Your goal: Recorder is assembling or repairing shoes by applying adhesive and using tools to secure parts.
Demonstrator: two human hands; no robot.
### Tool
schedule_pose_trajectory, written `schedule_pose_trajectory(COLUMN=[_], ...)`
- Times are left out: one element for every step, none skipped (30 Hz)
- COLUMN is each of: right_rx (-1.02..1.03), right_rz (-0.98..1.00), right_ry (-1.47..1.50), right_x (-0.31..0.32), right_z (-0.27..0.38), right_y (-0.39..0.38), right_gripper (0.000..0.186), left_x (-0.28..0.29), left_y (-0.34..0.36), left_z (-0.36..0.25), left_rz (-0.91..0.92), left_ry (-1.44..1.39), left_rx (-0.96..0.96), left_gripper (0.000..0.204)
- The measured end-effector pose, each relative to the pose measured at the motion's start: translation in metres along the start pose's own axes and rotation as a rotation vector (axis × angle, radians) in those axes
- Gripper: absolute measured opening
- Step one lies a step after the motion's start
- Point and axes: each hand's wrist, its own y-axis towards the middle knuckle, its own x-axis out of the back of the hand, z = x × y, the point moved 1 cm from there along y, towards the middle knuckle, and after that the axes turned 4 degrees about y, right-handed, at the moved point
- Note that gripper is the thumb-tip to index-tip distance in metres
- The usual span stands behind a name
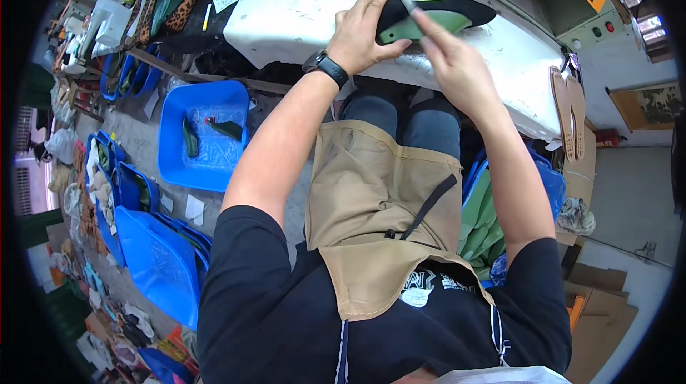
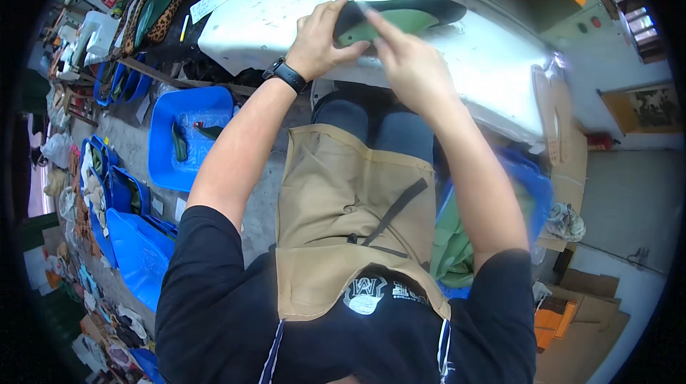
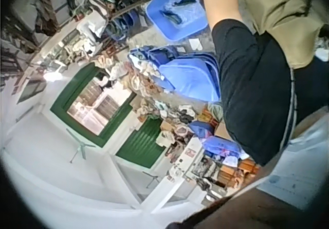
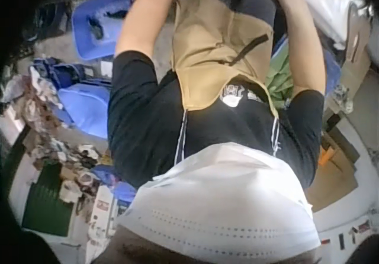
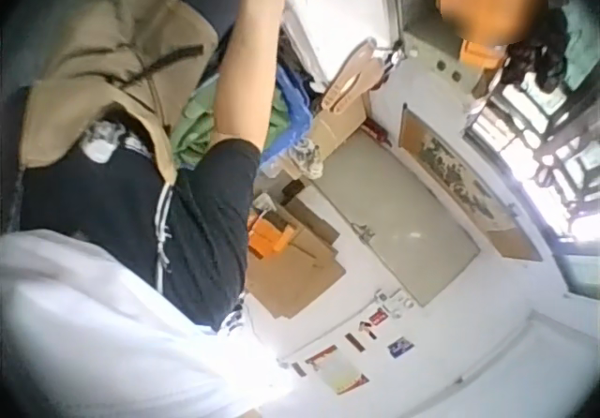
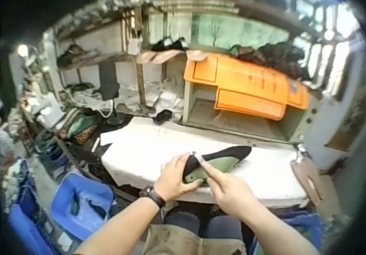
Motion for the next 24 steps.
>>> schedule_pose_trajectory(right_rx=[0.007, -0.014, -0.030, -0.057, -0.086, -0.079, -0.077, -0.081, -0.085, -0.090, -0.087, -0.103, -0.119, -0.134, -0.149, -0.153, -0.153, -0.146, -0.140, -0.134, -0.125, -0.105, -0.099, -0.097], right_rz=[0.008, 0.009, 0.010, 0.016, 0.021, 0.023, 0.075, 0.127, 0.178, 0.228, 0.231, 0.155, 0.078, 0.001, -0.077, -0.082, -0.078, -0.069, -0.059, -0.049, -0.046, -0.043, -0.047, -0.055], right_ry=[0.000, 0.050, 0.105, 0.155, 0.206, 0.202, 0.122, 0.042, -0.039, -0.119, -0.123, -0.047, 0.028, 0.103, 0.177, 0.171, 0.152, 0.133, 0.115, 0.096, 0.096, 0.038, -0.029, -0.094], right_x=[0.002, 0.009, 0.019, 0.028, 0.030, 0.027, 0.020, 0.012, 0.005, 0.002, 0.003, 0.007, 0.012, 0.018, 0.024, 0.030, 0.037, 0.044, 0.050, 0.055, 0.052, 0.044, 0.039, 0.034], right_z=[0.009, 0.017, 0.030, 0.041, 0.047, 0.047, 0.043, 0.039, 0.035, 0.031, 0.030, 0.027, 0.024, 0.021, 0.018, 0.014, 0.010, 0.006, 0.002, -0.003, -0.011, -0.023, -0.037, -0.046], right_y=[0.005, 0.009, 0.014, 0.014, 0.014, 0.016, 0.017, 0.016, 0.016, 0.017, 0.018, 0.019, 0.021, 0.022, 0.024, 0.025, 0.027, 0.032, 0.036, 0.039, 0.041, 0.040, 0.034, 0.028], right_gripper=[0.044, 0.044, 0.044, 0.044, 0.044, 0.044, 0.044, 0.044, 0.044, 0.044, 0.044, 0.044, 0.043, 0.043, 0.042, 0.042, 0.042, 0.042, 0.042, 0.042, 0.042, 0.042, 0.042, 0.042], left_x=[0.001, 0.001, 0.002, 0.003, 0.004, 0.004, 0.005, 0.003, 0.002, 0.000, 0.001, 0.000, 0.000, 0.000, 0.000, 0.000, 0.002, 0.003, 0.005, 0.005, 0.006, 0.007, 0.005, 0.003], left_y=[0.000, 0.001, 0.003, 0.000, -0.004, -0.003, -0.002, -0.002, -0.002, -0.001, -0.001, -0.001, -0.001, 0.000, 0.000, 0.002, 0.002, 0.002, 0.001, 0.002, 0.001, 0.000, 0.002, 0.004], left_z=[0.002, 0.005, 0.009, 0.009, 0.010, 0.012, 0.014, 0.015, 0.016, 0.016, 0.016, 0.014, 0.013, 0.011, 0.010, 0.008, 0.008, 0.009, 0.010, 0.010, 0.012, 0.013, 0.010, 0.008], left_rz=[-0.003, -0.006, -0.010, -0.009, -0.007, -0.015, 0.002, 0.023, 0.045, 0.066, 0.063, 0.047, 0.030, 0.014, -0.003, -0.003, 0.004, 0.006, 0.008, 0.012, 0.004, 0.000, 0.002, 0.007], left_ry=[0.002, -0.055, -0.106, -0.166, -0.227, -0.226, -0.244, -0.265, -0.286, -0.307, -0.309, -0.286, -0.262, -0.238, -0.214, -0.221, -0.235, -0.245, -0.256, -0.266, -0.262, -0.252, -0.256, -0.259], left_rx=[0.010, 0.049, 0.088, 0.130, 0.171, 0.173, 0.178, 0.183, 0.187, 0.190, 0.193, 0.186, 0.178, 0.170, 0.162, 0.156, 0.155, 0.162, 0.168, 0.174, 0.178, 0.189, 0.189, 0.185], left_gripper=[0.096, 0.097, 0.098, 0.099, 0.100, 0.100, 0.101, 0.101, 0.101, 0.102, 0.102, 0.101, 0.101, 0.100, 0.100, 0.100, 0.099, 0.098, 0.097, 0.096, 0.096, 0.096, 0.096, 0.096])
